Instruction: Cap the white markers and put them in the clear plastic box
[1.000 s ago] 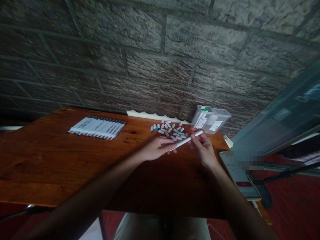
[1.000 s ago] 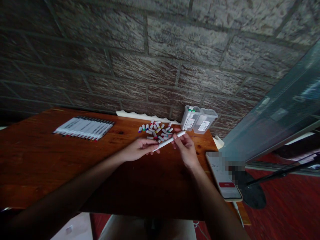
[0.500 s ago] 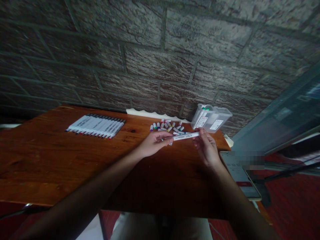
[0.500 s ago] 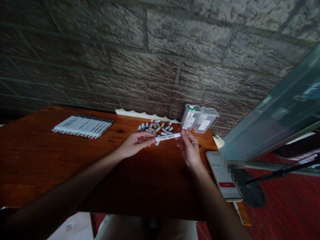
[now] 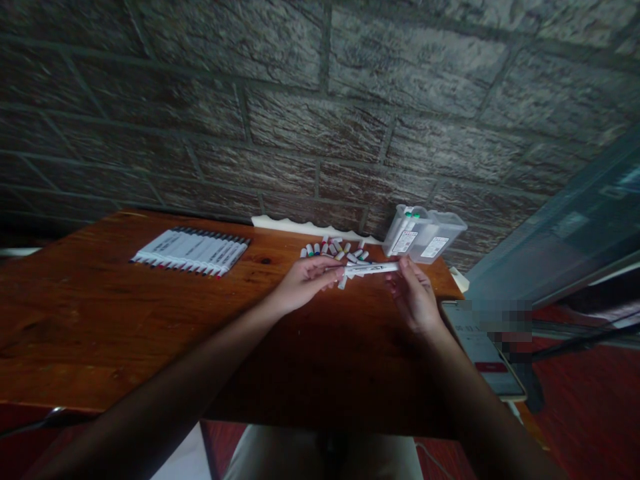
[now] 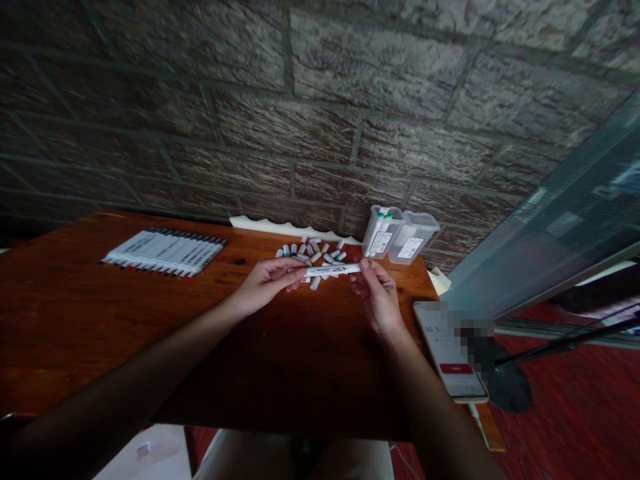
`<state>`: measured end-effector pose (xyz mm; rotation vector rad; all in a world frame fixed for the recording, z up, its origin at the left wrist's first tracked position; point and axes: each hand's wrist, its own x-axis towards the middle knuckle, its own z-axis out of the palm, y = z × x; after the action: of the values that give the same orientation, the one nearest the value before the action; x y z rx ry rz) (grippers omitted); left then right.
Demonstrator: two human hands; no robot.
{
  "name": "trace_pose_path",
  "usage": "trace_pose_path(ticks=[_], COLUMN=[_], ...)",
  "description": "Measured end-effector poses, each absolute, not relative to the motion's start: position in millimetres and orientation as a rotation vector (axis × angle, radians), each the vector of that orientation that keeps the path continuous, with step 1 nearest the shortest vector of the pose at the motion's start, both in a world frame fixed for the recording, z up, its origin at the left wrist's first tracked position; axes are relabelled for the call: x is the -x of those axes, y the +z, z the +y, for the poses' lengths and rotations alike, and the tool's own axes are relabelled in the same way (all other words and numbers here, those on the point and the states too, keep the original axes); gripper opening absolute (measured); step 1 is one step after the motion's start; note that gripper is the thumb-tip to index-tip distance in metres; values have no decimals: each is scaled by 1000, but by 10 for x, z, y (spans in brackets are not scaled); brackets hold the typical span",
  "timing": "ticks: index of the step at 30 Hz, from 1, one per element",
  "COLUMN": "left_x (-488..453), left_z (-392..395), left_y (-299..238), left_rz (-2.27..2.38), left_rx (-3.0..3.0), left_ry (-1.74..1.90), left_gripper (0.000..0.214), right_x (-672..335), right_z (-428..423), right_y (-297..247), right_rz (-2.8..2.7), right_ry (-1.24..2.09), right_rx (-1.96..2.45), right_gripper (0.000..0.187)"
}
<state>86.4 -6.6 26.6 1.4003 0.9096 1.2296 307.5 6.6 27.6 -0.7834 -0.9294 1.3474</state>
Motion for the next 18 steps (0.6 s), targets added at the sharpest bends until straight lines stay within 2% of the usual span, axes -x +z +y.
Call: trace_pose_path(ticks=[5,9,13,18], left_x=[-848,-838,-852,-884], left_z=[-48,-28,-35,-55], left_y=[266,291,328,343], left_rz=[927,904,893,934], left_rx=[-1341,-1307,-1305,-1333], left_ry=[1284,1354,1401,1406], left_gripper=[31,32,26,32], right_x=[-3088,-3061,-2968,-2852], right_z=[69,34,-40,-115], right_y=[245,214,173,128], right_rz=[-959,-1236,-1527,-1701], right_ry=[1347,1212,1184,1158], right_rx=[779,894,889,844], right_gripper=[18,16,16,23])
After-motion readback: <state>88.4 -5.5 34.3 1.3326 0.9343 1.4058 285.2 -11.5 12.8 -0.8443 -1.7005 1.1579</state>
